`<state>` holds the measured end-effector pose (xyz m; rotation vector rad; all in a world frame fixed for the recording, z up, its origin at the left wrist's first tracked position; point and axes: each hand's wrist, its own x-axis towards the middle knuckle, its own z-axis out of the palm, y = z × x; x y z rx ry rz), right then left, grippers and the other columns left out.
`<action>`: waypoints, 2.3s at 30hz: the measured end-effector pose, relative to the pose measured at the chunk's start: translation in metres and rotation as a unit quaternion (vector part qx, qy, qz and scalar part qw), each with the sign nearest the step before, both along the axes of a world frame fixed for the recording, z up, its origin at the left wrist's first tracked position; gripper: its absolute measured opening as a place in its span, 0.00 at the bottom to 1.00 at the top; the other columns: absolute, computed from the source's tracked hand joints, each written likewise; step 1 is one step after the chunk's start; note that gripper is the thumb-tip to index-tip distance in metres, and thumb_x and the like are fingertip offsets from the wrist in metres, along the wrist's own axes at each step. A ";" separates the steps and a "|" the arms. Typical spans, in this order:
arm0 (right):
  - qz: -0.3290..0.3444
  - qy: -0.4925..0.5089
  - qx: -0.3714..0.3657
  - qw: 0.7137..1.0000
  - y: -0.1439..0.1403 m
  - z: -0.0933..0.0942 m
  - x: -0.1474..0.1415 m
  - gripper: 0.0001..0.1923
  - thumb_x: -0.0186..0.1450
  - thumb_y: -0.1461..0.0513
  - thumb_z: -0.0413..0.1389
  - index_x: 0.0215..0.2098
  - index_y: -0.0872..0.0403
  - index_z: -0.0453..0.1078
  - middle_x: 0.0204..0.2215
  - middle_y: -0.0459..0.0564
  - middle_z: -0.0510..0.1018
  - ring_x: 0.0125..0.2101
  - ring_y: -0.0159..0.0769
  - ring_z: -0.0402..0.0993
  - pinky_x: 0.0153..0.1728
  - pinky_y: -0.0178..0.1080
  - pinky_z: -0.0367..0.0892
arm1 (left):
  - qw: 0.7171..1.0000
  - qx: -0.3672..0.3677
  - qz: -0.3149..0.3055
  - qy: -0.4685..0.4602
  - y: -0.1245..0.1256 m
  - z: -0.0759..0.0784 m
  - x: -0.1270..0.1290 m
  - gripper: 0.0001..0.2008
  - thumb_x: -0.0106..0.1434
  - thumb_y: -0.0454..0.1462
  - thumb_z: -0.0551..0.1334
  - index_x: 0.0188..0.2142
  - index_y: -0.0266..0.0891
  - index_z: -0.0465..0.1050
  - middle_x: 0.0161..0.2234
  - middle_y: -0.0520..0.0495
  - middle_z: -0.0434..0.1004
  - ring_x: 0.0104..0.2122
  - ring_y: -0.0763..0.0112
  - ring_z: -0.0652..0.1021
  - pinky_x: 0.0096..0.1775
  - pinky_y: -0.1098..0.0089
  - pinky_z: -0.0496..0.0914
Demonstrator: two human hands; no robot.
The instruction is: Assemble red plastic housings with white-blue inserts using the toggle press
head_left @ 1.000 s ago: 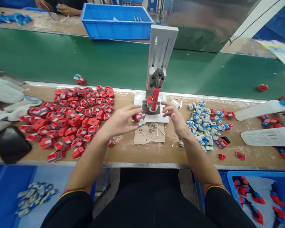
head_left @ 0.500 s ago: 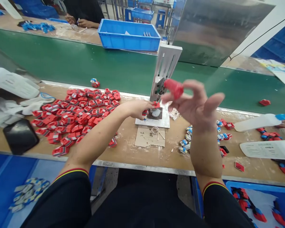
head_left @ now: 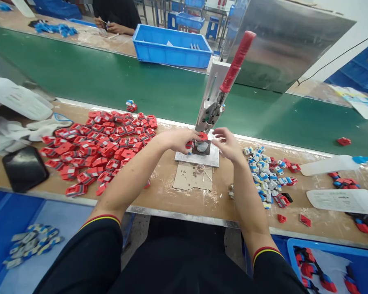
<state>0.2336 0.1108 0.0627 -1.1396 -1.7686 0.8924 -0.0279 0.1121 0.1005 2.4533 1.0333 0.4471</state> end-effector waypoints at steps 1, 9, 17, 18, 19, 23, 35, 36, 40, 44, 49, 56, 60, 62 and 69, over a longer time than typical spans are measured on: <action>0.014 -0.045 -0.022 0.999 0.002 -0.011 -0.005 0.23 0.58 0.52 0.66 0.49 0.50 0.74 0.48 0.56 0.81 0.45 0.46 0.77 0.44 0.50 0.73 | 1.000 -0.006 -0.015 0.014 0.001 0.000 0.001 0.35 0.46 0.30 0.71 0.56 0.53 0.82 0.60 0.48 0.82 0.53 0.54 0.82 0.58 0.58 0.74; 0.027 0.040 -0.095 0.994 0.005 -0.022 -0.003 0.25 0.58 0.45 0.67 0.45 0.52 0.76 0.42 0.54 0.84 0.41 0.42 0.78 0.45 0.45 0.72 | 0.997 -0.041 -0.001 -0.070 -0.015 0.006 -0.019 0.29 0.55 0.36 0.73 0.58 0.43 0.80 0.65 0.40 0.76 0.52 0.57 0.83 0.56 0.57 0.78; 0.036 0.227 -0.191 0.954 -0.038 -0.010 0.040 0.35 0.49 0.40 0.75 0.46 0.48 0.75 0.35 0.46 0.81 0.29 0.33 0.70 0.29 0.37 0.64 | 0.892 -0.129 0.097 -0.422 -0.019 -0.031 -0.019 0.28 0.47 0.44 0.82 0.47 0.39 0.83 0.52 0.39 0.83 0.49 0.55 0.85 0.56 0.55 0.81; 0.034 0.248 -0.187 0.950 -0.041 -0.009 0.041 0.35 0.48 0.40 0.75 0.46 0.46 0.74 0.35 0.46 0.81 0.29 0.34 0.71 0.30 0.38 0.66 | 0.869 -0.141 0.108 -0.462 -0.015 -0.036 -0.016 0.29 0.46 0.44 0.83 0.47 0.40 0.82 0.51 0.39 0.84 0.48 0.56 0.85 0.55 0.55 0.81; 0.032 0.270 -0.180 0.945 -0.045 -0.009 0.043 0.36 0.47 0.39 0.75 0.45 0.46 0.74 0.35 0.46 0.80 0.30 0.35 0.72 0.32 0.40 0.68 | 0.844 -0.149 0.116 -0.502 -0.011 -0.041 -0.013 0.30 0.45 0.44 0.83 0.47 0.42 0.82 0.50 0.41 0.84 0.47 0.57 0.85 0.54 0.56 0.82; 0.031 0.322 -0.125 0.938 -0.050 -0.015 0.045 0.40 0.43 0.30 0.69 0.44 0.43 0.75 0.28 0.45 0.72 0.29 0.37 0.67 0.31 0.42 0.67 | 0.745 -0.159 0.101 -0.640 0.007 -0.060 -0.010 0.29 0.49 0.49 0.82 0.50 0.55 0.80 0.54 0.48 0.83 0.51 0.59 0.84 0.51 0.60 0.82; -0.033 0.259 -0.075 0.962 -0.013 -0.025 0.062 0.39 0.58 0.31 0.56 0.61 0.36 0.68 0.45 0.52 0.77 0.36 0.39 0.71 0.27 0.39 0.64 | 0.680 -0.198 0.136 -0.692 0.027 -0.079 -0.004 0.26 0.57 0.41 0.76 0.53 0.60 0.73 0.49 0.52 0.82 0.44 0.65 0.85 0.45 0.65 0.83; -0.051 0.229 -0.070 0.970 0.005 -0.022 0.062 0.35 0.62 0.35 0.55 0.63 0.37 0.66 0.50 0.53 0.77 0.40 0.40 0.73 0.30 0.39 0.68 | 0.679 -0.207 0.142 -0.690 0.027 -0.078 -0.001 0.25 0.58 0.41 0.76 0.52 0.59 0.72 0.49 0.52 0.82 0.43 0.66 0.85 0.46 0.63 0.82; -0.168 -0.019 -0.031 0.985 0.087 -0.018 0.053 0.26 0.69 0.51 0.50 0.63 0.47 0.64 0.58 0.57 0.76 0.47 0.41 0.76 0.46 0.46 0.75 | 0.704 -0.219 0.191 -0.649 0.026 -0.077 0.010 0.23 0.59 0.49 0.73 0.49 0.52 0.66 0.44 0.52 0.82 0.39 0.69 0.85 0.46 0.63 0.82; -0.160 -0.122 -0.019 0.979 0.139 -0.024 0.034 0.14 0.59 0.63 0.57 0.44 0.53 0.74 0.49 0.59 0.81 0.51 0.47 0.74 0.60 0.52 0.70 | 0.726 -0.201 0.248 -0.609 0.020 -0.074 0.013 0.26 0.56 0.48 0.74 0.47 0.48 0.63 0.39 0.54 0.80 0.33 0.72 0.83 0.40 0.65 0.82; -0.149 -0.149 -0.010 0.978 0.145 -0.030 0.025 0.13 0.52 0.68 0.58 0.37 0.54 0.74 0.42 0.61 0.82 0.49 0.51 0.74 0.61 0.56 0.68 | 0.766 -0.209 0.264 -0.548 0.015 -0.070 0.008 0.29 0.54 0.39 0.72 0.53 0.47 0.64 0.41 0.49 0.83 0.34 0.69 0.84 0.35 0.68 0.80; -0.290 -0.046 0.125 0.948 0.129 0.024 0.042 0.22 0.69 0.57 0.45 0.59 0.52 0.63 0.58 0.61 0.70 0.55 0.48 0.72 0.58 0.56 0.70 | 0.885 -0.166 0.173 -0.399 0.014 -0.073 0.013 0.22 0.55 0.32 0.70 0.50 0.38 0.76 0.46 0.42 0.85 0.45 0.60 0.84 0.54 0.56 0.78; -0.251 0.136 0.336 0.898 0.099 0.091 0.022 0.22 0.75 0.42 0.43 0.50 0.46 0.67 0.47 0.54 0.73 0.48 0.45 0.75 0.44 0.48 0.75 | 0.922 -0.125 0.144 -0.337 0.007 -0.072 0.021 0.21 0.58 0.32 0.69 0.52 0.39 0.76 0.50 0.42 0.85 0.50 0.58 0.83 0.60 0.54 0.74; -0.168 0.155 0.354 0.907 0.082 0.124 0.000 0.25 0.74 0.38 0.45 0.51 0.46 0.68 0.48 0.55 0.74 0.49 0.45 0.78 0.42 0.47 0.75 | 0.926 -0.115 0.134 -0.333 0.003 -0.073 0.027 0.20 0.61 0.32 0.68 0.53 0.39 0.76 0.51 0.42 0.84 0.51 0.58 0.83 0.59 0.55 0.74; 0.027 0.126 0.212 0.969 0.043 0.171 -0.063 0.48 0.66 0.26 0.26 0.53 0.44 0.71 0.31 0.48 0.77 0.33 0.40 0.81 0.29 0.42 0.70 | 0.931 -0.069 0.140 -0.330 0.003 -0.089 0.046 0.21 0.62 0.29 0.67 0.56 0.38 0.75 0.51 0.41 0.85 0.50 0.58 0.83 0.56 0.56 0.76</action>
